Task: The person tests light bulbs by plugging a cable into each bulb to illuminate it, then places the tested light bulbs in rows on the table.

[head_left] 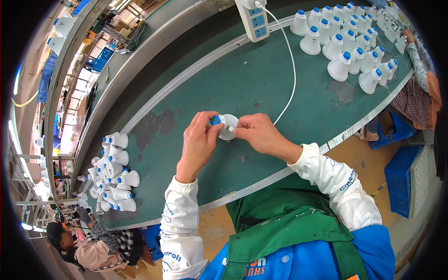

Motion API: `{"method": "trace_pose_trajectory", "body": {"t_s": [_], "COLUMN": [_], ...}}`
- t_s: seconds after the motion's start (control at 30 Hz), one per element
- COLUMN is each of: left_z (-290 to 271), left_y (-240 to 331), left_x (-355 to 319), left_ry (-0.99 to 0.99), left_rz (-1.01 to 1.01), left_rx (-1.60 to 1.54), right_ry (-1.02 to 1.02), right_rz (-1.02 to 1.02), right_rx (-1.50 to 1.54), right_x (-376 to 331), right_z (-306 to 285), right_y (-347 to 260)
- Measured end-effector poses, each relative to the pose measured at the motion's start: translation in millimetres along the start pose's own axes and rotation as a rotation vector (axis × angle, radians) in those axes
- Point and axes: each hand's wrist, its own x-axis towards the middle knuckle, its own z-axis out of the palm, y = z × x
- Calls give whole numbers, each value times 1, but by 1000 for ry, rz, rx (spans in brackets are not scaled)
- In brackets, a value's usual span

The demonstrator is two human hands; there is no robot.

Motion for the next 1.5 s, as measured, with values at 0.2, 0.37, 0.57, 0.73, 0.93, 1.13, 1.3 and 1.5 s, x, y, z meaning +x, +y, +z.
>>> {"method": "trace_pose_trajectory", "body": {"t_s": [0.2, 0.37, 0.57, 0.73, 0.93, 1.13, 1.3, 1.5], "left_z": [0, 2, 2, 2, 0, 1, 2, 2], "left_y": [0, 0, -2, -2, -2, -5, -4, -5], "left_x": [1, 0, 1, 0, 0, -1, 0, -1], "left_ry": [0, 26, 16, 23, 0, 1, 9, 22], "left_rz": [-7, -1, 3, 16, 3, 8, 20, 20], "left_rx": [-13, -39, -46, -48, -37, -39, -53, -59], "right_ry": [-53, -129, -230, -209, -185, -117, -13, 94], "right_rz": [51, 75, 87, 127, 57, 85, 47, 16], "right_rx": [37, 65, 64, 203, 260, 271, 229, 284], "right_x": [9, 15, 21, 18, 13, 2, -2, -6], "right_z": [-4, -8, -16, -13, -11, -2, 9, 24], "right_y": [-2, -2, -6, -1, 7, 9, 15, 19]}}
